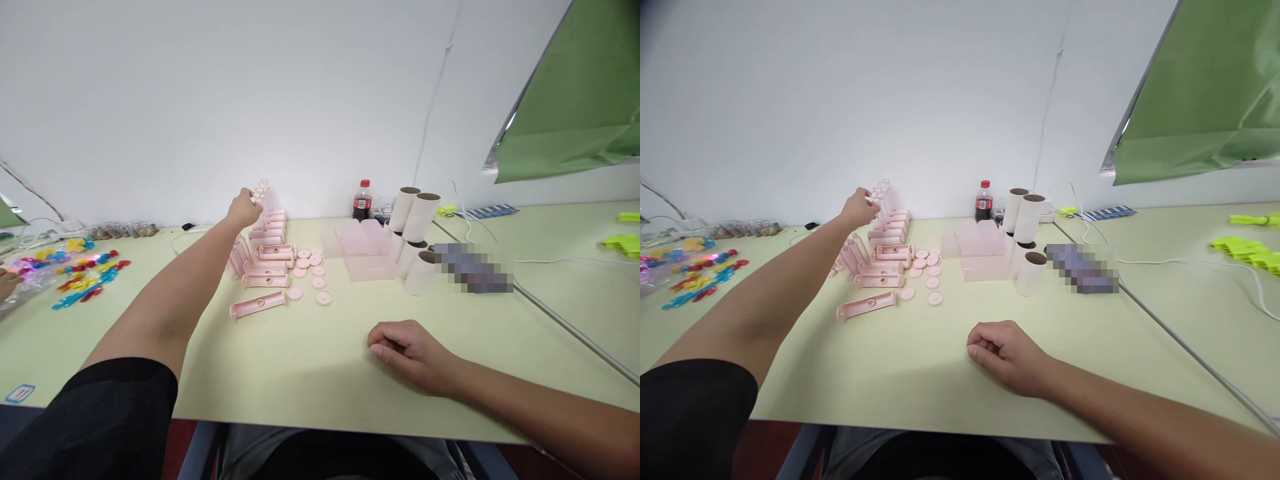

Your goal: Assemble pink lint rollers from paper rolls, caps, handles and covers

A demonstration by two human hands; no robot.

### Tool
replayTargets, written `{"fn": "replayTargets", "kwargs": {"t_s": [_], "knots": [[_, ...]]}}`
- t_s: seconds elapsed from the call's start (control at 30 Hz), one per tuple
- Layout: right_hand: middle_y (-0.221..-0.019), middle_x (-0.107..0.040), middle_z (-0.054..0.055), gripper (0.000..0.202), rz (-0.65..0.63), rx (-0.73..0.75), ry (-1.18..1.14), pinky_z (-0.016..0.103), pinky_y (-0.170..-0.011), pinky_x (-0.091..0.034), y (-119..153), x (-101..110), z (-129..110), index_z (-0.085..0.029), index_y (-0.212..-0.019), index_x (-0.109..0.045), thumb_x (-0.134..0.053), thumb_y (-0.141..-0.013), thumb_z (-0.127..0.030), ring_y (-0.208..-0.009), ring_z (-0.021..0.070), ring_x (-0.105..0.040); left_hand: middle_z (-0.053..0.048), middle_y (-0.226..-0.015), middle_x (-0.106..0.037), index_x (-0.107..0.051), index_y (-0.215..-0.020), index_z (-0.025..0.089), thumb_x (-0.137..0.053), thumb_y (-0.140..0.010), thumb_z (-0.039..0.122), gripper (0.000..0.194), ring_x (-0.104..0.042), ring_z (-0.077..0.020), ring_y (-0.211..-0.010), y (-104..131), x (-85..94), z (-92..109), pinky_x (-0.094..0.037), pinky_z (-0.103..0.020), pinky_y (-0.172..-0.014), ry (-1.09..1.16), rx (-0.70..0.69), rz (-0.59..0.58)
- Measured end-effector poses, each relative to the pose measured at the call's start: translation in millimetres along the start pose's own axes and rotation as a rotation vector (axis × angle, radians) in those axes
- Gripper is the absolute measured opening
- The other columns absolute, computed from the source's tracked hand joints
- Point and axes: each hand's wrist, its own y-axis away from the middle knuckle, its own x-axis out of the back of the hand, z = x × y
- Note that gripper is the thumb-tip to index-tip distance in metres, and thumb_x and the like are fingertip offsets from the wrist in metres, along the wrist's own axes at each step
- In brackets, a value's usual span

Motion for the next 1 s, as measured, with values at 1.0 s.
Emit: {"fn": "replayTargets", "kwargs": {"t_s": [1.0], "knots": [[-0.061, -0.053, -0.001, 0.021, 0.016, -0.046, 0.043, 0.024, -0.053, -0.037, -1.6, 0.3, -0.9, -0.019, -0.078, -0.06, -0.05, -0.09, -0.033, -0.055, 0.0127, -0.045, -0.014, -0.107, -0.07, -0.067, -0.105, 0.021, -0.065, -0.074, 0.041, 0.037, -0.063, -0.034, -0.104, 20.5, 56.6, -0.6, -0.051, -0.039, -0.085, -0.372, -0.079, -0.017]]}}
